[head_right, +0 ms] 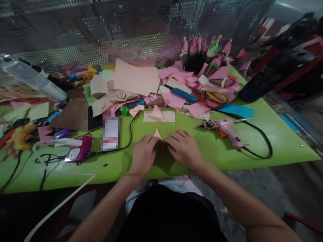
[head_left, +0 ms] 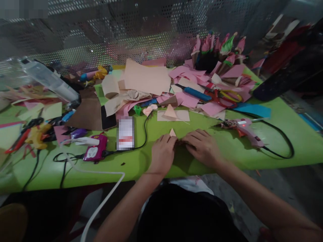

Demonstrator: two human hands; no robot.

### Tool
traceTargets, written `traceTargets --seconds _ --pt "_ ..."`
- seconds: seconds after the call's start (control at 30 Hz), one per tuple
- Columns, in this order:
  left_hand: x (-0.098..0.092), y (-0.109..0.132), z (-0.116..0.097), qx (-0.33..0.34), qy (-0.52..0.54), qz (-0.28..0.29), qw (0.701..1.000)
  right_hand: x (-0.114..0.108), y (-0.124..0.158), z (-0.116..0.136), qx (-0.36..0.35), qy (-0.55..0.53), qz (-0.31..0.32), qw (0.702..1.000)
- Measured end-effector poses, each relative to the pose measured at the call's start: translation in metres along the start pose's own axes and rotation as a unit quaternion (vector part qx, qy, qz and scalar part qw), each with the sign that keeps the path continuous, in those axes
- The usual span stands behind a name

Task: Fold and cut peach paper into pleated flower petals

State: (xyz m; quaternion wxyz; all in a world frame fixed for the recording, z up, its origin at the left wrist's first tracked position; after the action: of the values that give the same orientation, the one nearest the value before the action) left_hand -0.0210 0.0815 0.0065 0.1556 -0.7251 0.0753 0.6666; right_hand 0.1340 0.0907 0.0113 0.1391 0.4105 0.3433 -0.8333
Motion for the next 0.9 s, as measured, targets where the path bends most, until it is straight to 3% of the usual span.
traceTargets --seconds 0.3,0.53,0.9 --pt "-0.006 0.002 -0.003 0.018 -0.032 0.026 0.999 0.005 0.004 0.0 0.041 0.031 0.023 0.998" --pt "-0.003 0.008 -0.003 0.042 -0.047 -0.013 0.998 0.007 0.005 0.001 0.065 0.037 0.02 0.997" --pt "-0.001 0.011 -0.006 0.057 -0.079 -0.042 0.994 0.011 0.002 0.005 0.031 0.12 0.062 0.99"
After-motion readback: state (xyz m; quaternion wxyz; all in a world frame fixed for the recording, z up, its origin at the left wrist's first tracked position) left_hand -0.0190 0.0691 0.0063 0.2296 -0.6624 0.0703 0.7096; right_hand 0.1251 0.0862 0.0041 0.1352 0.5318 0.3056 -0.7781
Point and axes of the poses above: each hand's wrist, its own y-axis away from the middle knuckle, its own x-axis out of the palm, z = x × y, the point moved 3 cm from there along -y, towards the middle knuckle, and after that the axes turned 12 degrees about -y, right-handed, at the moved point
